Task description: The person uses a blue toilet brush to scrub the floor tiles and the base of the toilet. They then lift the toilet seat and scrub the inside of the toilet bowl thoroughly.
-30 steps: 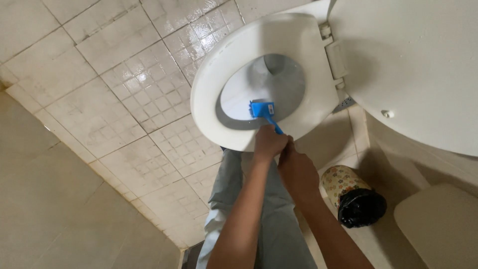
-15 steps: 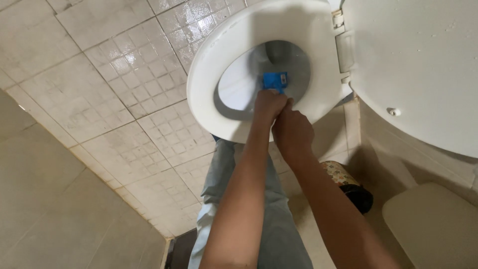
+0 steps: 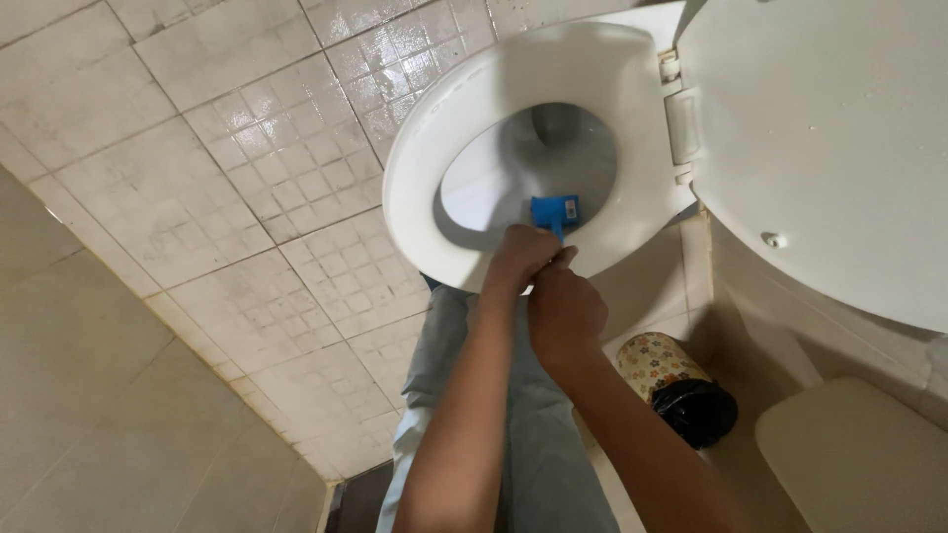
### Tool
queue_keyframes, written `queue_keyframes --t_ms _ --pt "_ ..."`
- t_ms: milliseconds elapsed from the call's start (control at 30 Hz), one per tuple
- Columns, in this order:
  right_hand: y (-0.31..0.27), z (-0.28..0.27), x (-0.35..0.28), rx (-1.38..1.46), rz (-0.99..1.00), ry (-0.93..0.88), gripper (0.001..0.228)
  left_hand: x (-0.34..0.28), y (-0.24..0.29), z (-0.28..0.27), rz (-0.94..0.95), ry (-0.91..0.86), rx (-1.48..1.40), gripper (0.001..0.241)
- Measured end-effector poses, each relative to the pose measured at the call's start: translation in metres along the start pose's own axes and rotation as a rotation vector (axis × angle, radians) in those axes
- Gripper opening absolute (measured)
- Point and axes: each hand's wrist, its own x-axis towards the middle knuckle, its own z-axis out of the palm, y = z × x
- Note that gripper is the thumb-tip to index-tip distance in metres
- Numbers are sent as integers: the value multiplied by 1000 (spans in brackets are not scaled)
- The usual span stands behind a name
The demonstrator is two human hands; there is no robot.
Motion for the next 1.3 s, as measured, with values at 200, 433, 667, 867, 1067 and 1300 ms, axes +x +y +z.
queue_keyframes --t_ms 200,433,667,867,1067,1300 --pt "1 5 16 -91 -30 61 55 26 8 0 -105 -16 -54 27" --pt "27 10 59 -62 -90 193 19 62 20 21 72 47 -177 25" --pt "15 3 44 -16 -34 226 24 63 17 17 138 120 59 22" --pt "18 34 3 -135 -53 254 43 25 -10 17 46 -15 113 26" --pt "12 24 -4 -242 -118 246 54 -14 7 -3 -96 -70 -239 26" --pt "27 -32 40 -136 -127 44 20 8 48 5 -91 -90 -304 17"
